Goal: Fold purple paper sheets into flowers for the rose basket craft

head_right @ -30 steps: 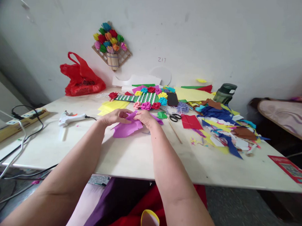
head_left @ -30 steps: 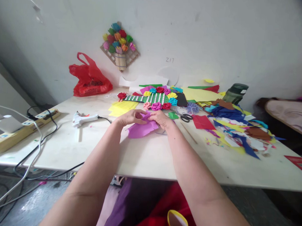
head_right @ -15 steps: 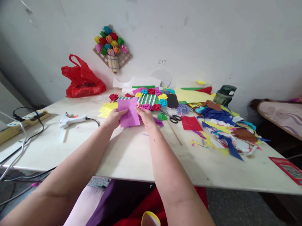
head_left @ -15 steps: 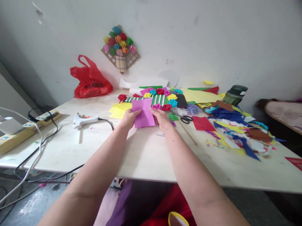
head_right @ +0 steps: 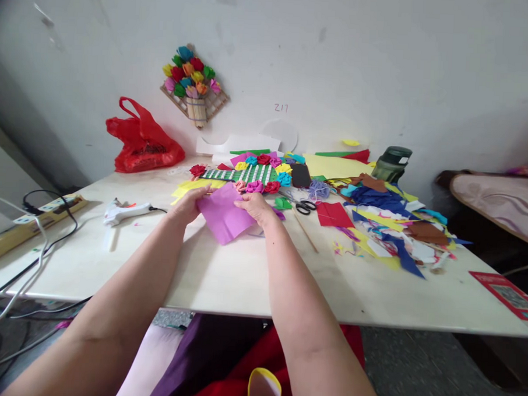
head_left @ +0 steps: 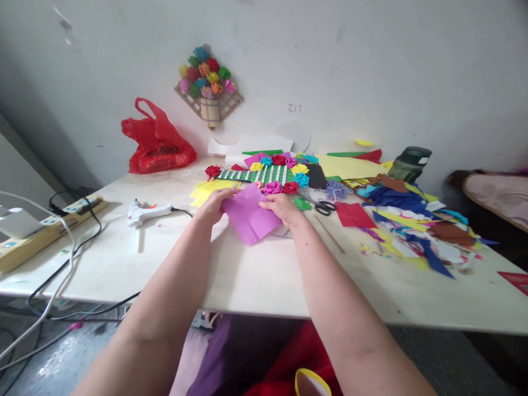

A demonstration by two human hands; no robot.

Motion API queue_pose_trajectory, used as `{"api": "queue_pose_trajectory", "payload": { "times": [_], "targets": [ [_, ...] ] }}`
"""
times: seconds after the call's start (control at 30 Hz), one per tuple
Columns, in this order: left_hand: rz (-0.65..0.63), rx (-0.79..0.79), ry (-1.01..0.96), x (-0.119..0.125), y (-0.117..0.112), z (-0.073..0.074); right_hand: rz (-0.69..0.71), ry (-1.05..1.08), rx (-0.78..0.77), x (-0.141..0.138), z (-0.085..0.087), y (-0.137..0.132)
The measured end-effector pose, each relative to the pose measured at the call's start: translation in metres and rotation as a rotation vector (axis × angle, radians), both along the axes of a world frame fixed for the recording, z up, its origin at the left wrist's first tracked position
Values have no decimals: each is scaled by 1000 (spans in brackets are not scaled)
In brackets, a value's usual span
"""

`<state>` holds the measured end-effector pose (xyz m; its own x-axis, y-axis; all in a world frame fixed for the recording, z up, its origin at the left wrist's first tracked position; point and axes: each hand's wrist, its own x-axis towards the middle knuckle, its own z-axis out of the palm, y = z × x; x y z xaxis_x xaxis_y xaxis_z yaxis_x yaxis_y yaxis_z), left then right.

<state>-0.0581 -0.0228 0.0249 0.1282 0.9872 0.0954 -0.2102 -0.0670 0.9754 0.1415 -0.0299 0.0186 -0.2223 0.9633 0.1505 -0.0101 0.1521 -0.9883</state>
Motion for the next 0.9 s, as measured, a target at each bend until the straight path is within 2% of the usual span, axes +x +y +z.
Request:
{"api": "queue_pose_trajectory", "payload": {
  "times": [0.13, 0.27, 0.37, 0.6, 0.9],
  "targets": [
    [-99, -13, 163, -3, -4, 1, 95, -35, -21, 1, 0, 0],
    [-115, -21, 218, 0, -7, 3, 55, -13, -16, 1, -3, 4],
    [-137, -23, 226, 2, -8, 4, 5, -9, -5, 2, -3, 6],
    [-177, -43, 236, 3, -8, 2, 34, -6, -43, 1, 4, -1],
    [-252, -21, 157, 2, -6, -3, 38, 35, -73, 0, 7, -3]
  ]
}}
